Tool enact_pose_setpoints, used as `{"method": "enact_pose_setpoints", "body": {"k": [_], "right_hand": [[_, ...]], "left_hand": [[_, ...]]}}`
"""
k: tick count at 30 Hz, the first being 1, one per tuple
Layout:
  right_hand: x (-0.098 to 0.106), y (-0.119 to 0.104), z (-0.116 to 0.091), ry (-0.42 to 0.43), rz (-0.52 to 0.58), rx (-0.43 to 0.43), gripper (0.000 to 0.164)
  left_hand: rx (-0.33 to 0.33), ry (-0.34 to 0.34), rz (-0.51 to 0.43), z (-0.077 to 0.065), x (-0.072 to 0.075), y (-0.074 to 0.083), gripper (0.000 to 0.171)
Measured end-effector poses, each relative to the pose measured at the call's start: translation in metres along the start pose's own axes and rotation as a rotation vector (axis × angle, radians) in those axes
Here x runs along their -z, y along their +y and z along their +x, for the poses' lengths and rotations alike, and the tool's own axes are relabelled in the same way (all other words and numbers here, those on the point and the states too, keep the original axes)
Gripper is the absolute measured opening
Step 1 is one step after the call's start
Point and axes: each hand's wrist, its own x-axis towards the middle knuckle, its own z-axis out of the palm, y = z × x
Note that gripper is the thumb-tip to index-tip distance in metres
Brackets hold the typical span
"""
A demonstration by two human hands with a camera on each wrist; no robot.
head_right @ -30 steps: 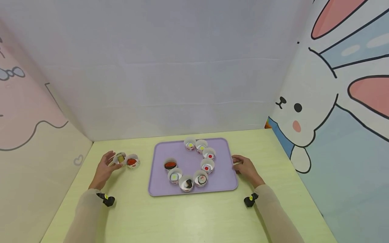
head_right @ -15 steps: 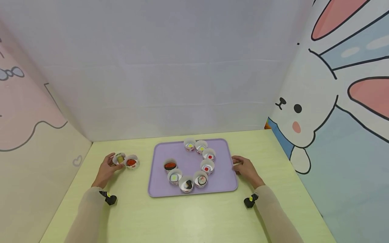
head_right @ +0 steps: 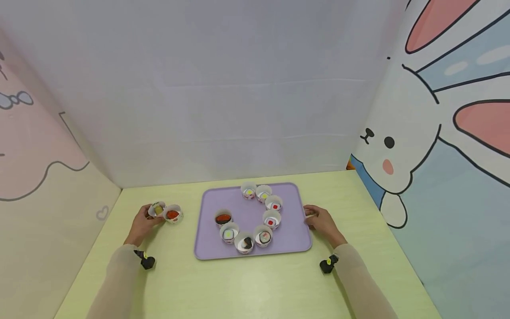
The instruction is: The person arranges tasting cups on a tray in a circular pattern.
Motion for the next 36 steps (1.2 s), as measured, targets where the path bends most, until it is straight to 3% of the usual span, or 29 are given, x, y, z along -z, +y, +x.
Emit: {"method": "enact_pose_setpoints", "body": {"k": [17, 36], "right_hand": [[0.0, 0.004, 0.003, 0.008, -0.017, 0.014, 0.058], [-0.001, 0.004, 0.002, 0.012, -0.018, 0.026, 0.058]], "left_hand": [[0.017, 0.085, 0.047, -0.008, 0.003, 0.005, 0.082], [-0.13, 0.157, 0.018, -0.023, 0.016, 0.049, 0.076]]}}
